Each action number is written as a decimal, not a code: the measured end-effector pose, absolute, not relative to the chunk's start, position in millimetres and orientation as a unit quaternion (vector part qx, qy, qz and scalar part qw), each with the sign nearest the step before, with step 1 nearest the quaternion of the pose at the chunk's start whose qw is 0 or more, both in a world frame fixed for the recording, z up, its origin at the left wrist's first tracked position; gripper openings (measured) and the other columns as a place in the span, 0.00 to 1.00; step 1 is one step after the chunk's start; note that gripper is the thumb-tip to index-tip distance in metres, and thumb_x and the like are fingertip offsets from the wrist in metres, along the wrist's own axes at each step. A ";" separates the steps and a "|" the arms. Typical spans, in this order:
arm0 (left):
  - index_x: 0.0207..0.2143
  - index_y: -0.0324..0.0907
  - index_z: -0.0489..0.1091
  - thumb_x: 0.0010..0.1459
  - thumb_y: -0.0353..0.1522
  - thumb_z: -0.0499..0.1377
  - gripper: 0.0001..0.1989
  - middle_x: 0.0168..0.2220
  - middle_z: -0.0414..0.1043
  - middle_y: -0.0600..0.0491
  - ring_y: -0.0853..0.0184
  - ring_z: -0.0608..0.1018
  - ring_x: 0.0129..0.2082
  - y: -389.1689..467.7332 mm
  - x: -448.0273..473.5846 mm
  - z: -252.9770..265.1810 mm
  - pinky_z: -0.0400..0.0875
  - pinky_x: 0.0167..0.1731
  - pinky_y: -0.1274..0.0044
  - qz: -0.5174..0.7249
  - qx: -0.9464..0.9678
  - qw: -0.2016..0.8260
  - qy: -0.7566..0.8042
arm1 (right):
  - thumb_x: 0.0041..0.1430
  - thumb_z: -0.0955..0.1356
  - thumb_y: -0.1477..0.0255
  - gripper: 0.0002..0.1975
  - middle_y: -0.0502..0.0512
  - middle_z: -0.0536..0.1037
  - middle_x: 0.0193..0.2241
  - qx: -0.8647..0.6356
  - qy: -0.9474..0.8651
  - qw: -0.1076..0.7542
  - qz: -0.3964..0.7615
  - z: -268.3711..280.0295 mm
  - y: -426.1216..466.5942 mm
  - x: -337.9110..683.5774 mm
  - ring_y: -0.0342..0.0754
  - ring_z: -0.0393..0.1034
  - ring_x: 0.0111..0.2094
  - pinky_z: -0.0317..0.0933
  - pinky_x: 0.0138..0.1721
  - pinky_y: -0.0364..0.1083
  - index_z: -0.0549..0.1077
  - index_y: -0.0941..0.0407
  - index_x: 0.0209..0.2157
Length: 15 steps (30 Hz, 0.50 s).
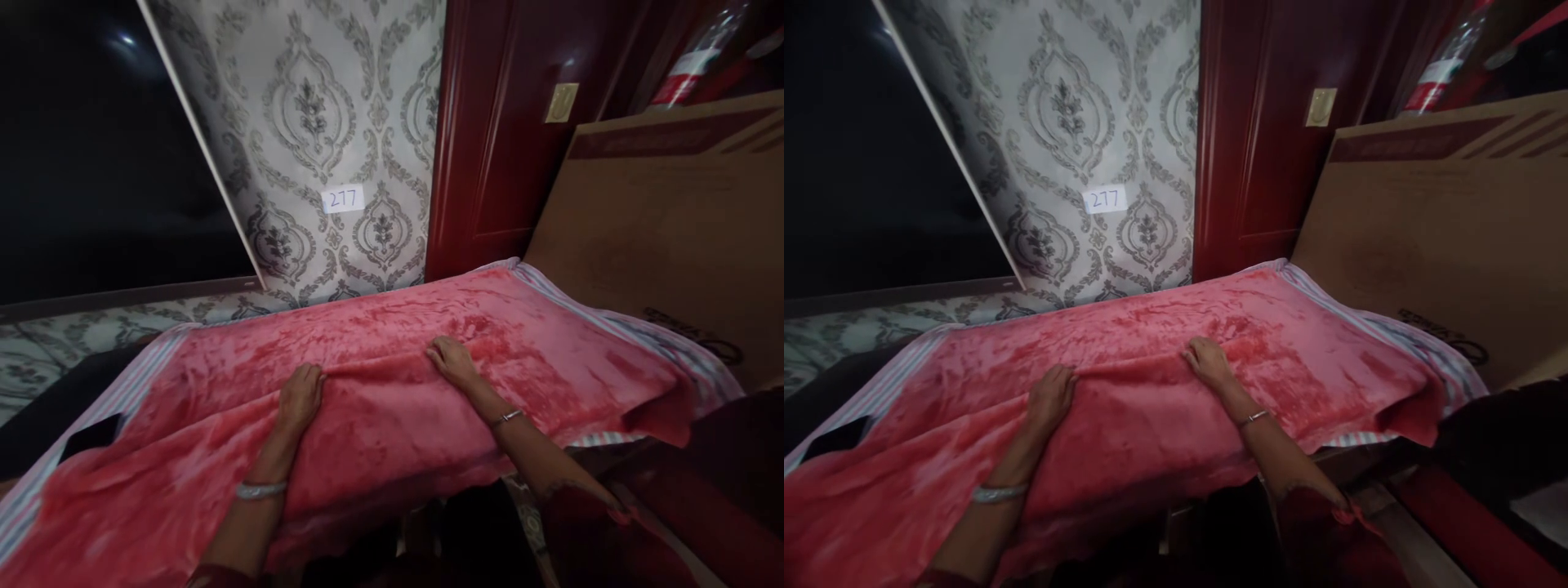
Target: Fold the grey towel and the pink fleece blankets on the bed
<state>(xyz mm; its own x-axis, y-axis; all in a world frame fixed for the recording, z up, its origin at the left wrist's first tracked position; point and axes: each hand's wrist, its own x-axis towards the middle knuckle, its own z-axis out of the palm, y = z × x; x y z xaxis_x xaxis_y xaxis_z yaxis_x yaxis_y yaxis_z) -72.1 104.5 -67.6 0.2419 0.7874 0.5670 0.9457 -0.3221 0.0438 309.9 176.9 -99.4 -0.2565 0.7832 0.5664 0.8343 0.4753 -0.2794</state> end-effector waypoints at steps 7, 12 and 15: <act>0.38 0.42 0.71 0.69 0.38 0.50 0.13 0.40 0.75 0.46 0.61 0.76 0.41 80.2 -75.5 -59.6 0.70 0.44 0.70 -0.192 -0.782 0.081 -0.587 | 0.66 0.60 0.61 0.16 0.61 0.78 0.33 -0.478 -0.816 0.325 -0.012 -108.8 174.3 320.1 0.55 0.70 0.37 0.63 0.41 0.50 0.72 0.55 0.32; 0.42 0.41 0.72 0.68 0.37 0.51 0.13 0.43 0.76 0.46 0.60 0.76 0.44 41.9 -122.3 -50.8 0.69 0.48 0.68 -0.150 -0.786 0.038 -0.599 | 0.67 0.58 0.56 0.21 0.63 0.77 0.33 -0.475 -0.810 0.343 -0.007 -114.8 176.1 323.7 0.57 0.72 0.36 0.64 0.39 0.51 0.72 0.55 0.31; 0.44 0.41 0.73 0.68 0.34 0.51 0.12 0.45 0.76 0.45 0.59 0.76 0.47 16.5 -161.2 -45.7 0.69 0.50 0.66 -0.124 -0.756 0.043 -0.641 | 0.67 0.57 0.53 0.24 0.63 0.76 0.30 -0.478 -0.809 0.342 -0.008 -115.2 174.2 325.0 0.57 0.71 0.34 0.63 0.37 0.51 0.71 0.54 0.29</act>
